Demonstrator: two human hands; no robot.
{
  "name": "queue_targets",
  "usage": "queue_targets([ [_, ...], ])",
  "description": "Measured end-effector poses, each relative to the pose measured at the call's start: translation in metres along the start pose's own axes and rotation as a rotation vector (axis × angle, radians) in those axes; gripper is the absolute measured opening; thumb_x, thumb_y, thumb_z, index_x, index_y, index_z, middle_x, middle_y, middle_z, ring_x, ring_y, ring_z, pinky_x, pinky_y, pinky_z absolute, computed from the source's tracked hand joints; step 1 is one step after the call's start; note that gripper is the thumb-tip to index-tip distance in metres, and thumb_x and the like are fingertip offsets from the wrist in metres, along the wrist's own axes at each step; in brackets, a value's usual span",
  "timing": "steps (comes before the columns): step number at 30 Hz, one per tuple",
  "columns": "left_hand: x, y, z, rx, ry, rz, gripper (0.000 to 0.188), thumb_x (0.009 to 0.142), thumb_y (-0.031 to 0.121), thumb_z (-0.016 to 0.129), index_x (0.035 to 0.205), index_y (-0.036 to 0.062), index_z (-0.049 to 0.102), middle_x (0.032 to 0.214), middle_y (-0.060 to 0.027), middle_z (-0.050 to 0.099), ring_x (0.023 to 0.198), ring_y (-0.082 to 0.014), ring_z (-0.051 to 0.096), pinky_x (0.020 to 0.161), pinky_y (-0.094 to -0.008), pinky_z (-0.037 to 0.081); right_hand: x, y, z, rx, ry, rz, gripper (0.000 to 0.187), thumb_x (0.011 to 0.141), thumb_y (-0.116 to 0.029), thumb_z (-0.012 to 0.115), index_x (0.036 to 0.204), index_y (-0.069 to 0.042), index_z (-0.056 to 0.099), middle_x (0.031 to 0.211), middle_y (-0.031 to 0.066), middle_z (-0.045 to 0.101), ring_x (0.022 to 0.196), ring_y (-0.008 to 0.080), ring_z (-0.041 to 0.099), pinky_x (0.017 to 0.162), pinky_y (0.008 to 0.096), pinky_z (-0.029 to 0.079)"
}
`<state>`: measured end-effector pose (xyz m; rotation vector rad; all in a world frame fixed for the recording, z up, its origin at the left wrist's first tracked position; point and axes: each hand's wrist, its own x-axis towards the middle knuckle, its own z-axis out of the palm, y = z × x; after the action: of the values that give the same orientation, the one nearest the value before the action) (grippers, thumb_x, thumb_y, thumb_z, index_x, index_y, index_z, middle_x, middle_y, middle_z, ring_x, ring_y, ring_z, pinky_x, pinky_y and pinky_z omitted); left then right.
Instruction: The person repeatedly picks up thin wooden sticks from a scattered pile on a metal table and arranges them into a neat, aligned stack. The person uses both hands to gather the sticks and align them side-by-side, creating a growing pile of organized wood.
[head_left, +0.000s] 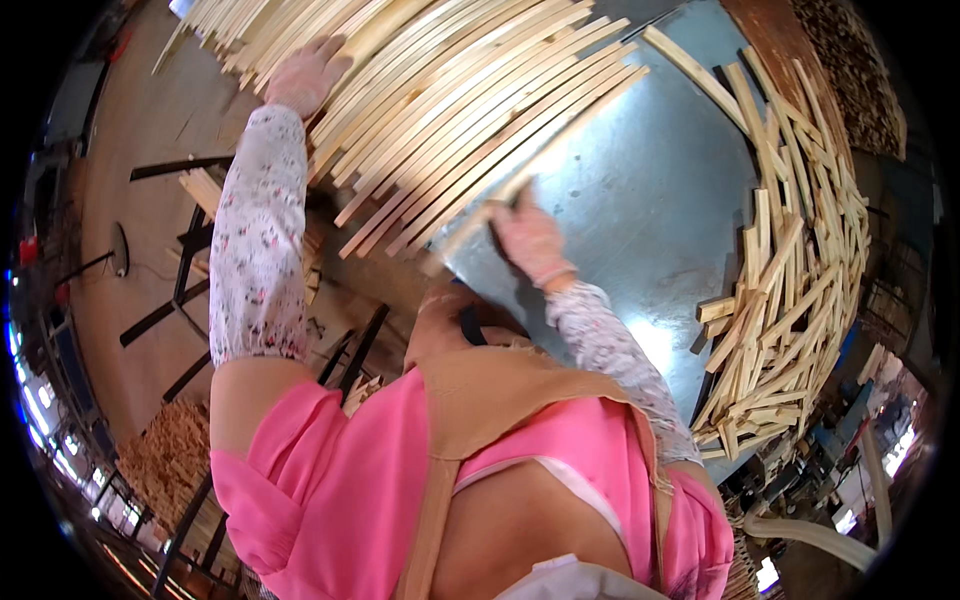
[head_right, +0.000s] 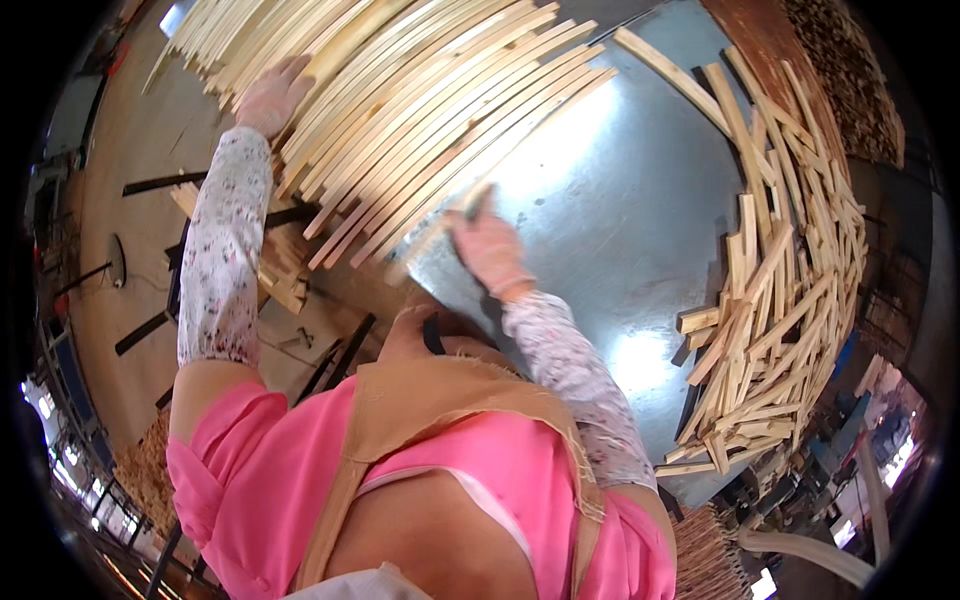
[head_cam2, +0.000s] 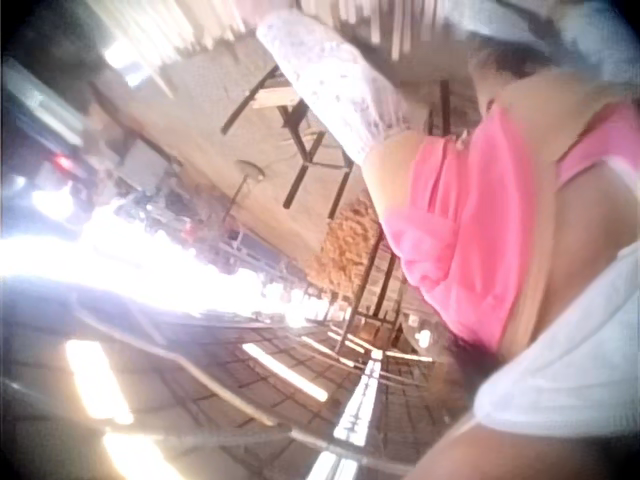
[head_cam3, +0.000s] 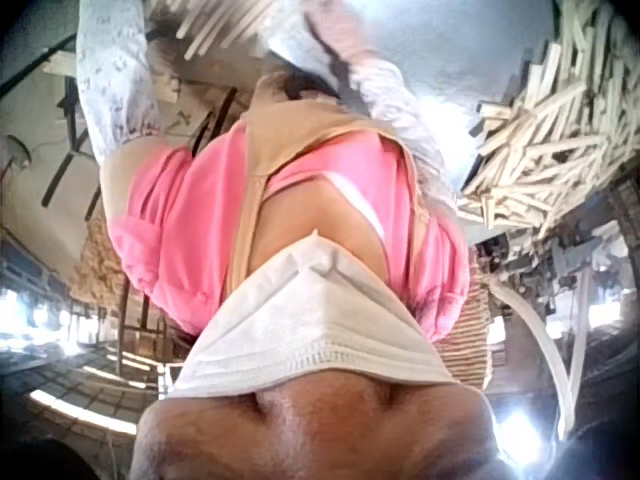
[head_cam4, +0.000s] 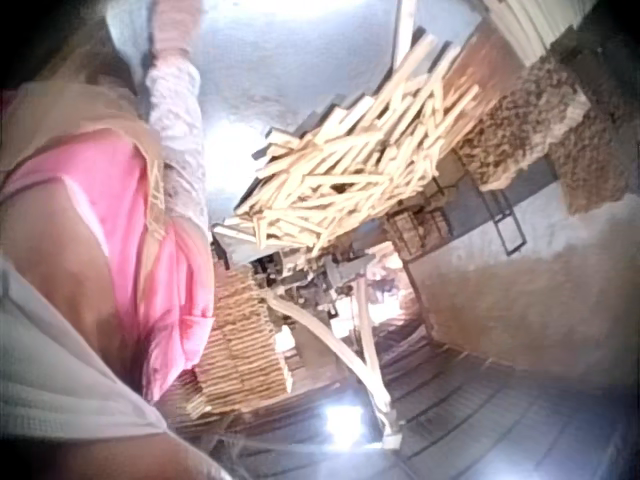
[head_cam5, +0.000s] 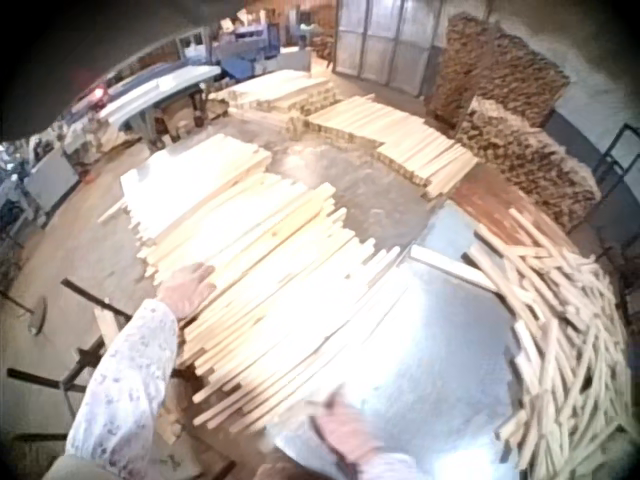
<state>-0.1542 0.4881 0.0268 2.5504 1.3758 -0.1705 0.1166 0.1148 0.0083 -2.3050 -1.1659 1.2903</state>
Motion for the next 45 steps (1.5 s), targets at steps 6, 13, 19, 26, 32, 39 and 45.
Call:
queue_targets([
  [6,-0.009,0.028,0.009,-0.251,0.154,0.059,0.069,0.102,0.048,0.068,0.159,0.0124,0.053,0.153,-0.0207,0.061,0.142,-0.0405,0.056,0.121,-0.0459,0.043,0.019,-0.003,-0.004,0.037,-0.139,-0.096,0.118,0.102,-0.064,0.058,0.166,0.017,0.002,0.097,0.0298,0.076,0.091,0.0449,0.075,0.082,0.0473,0.059],
  [13,-0.028,0.089,0.023,0.089,0.068,-0.011,0.075,0.103,0.030,0.064,0.169,0.0124,0.034,0.151,-0.0279,0.057,0.135,-0.0488,0.057,0.114,-0.0557,0.047,0.033,0.070,-0.071,0.057,-0.112,-0.225,0.082,0.102,-0.051,0.062,0.166,-0.006,0.037,0.110,0.0293,0.074,0.105,0.0448,0.072,0.094,0.0533,0.055],
  [19,-0.009,0.095,0.032,0.330,0.313,0.150,0.077,0.099,0.033,0.066,0.168,0.0117,0.037,0.162,-0.0271,0.048,0.143,-0.0478,0.052,0.121,-0.0523,0.044,0.072,0.205,-0.292,-0.255,0.786,-0.068,0.054,0.089,-0.024,0.067,0.139,-0.005,0.061,0.114,0.0228,0.073,0.110,0.0438,0.068,0.097,0.0538,0.054],
  [26,0.151,0.433,0.023,-0.243,0.091,0.632,0.054,0.092,0.023,0.074,0.142,0.0043,0.064,0.140,-0.0218,0.066,0.129,-0.0400,0.064,0.110,-0.0488,0.052,0.085,0.374,-0.438,-0.624,0.638,0.283,0.054,0.094,-0.032,0.069,0.142,-0.010,0.062,0.134,0.0200,0.068,0.116,0.0376,0.069,0.099,0.0512,0.054],
  [32,0.241,0.583,0.084,-0.048,0.242,0.876,0.025,0.091,0.016,0.070,0.114,0.0070,0.071,0.110,-0.0186,0.073,0.103,-0.0392,0.071,0.092,-0.0507,0.057,0.119,0.312,-0.500,-0.470,0.899,-0.063,0.056,0.091,-0.034,0.074,0.142,-0.013,0.063,0.127,0.0169,0.071,0.119,0.0361,0.069,0.104,0.0472,0.055],
  [39,0.234,0.575,0.032,0.056,0.257,0.883,0.030,0.093,0.018,0.070,0.121,0.0080,0.070,0.111,-0.0145,0.073,0.097,-0.0392,0.072,0.087,-0.0486,0.060,0.209,0.361,-0.563,-0.645,0.715,0.166,0.057,0.096,-0.037,0.076,0.146,-0.014,0.064,0.140,0.0141,0.071,0.129,0.0340,0.066,0.108,0.0485,0.053],
  [45,0.149,0.469,-0.011,-0.993,-0.411,0.364,0.052,0.101,0.027,0.063,0.144,-0.0019,0.061,0.120,-0.0142,0.076,0.099,-0.0276,0.074,0.092,-0.0423,0.061,0.215,0.348,-0.560,-0.587,0.758,0.051,0.050,0.099,-0.035,0.071,0.143,-0.013,0.066,0.134,0.0166,0.073,0.128,0.0375,0.067,0.108,0.0493,0.053],
])
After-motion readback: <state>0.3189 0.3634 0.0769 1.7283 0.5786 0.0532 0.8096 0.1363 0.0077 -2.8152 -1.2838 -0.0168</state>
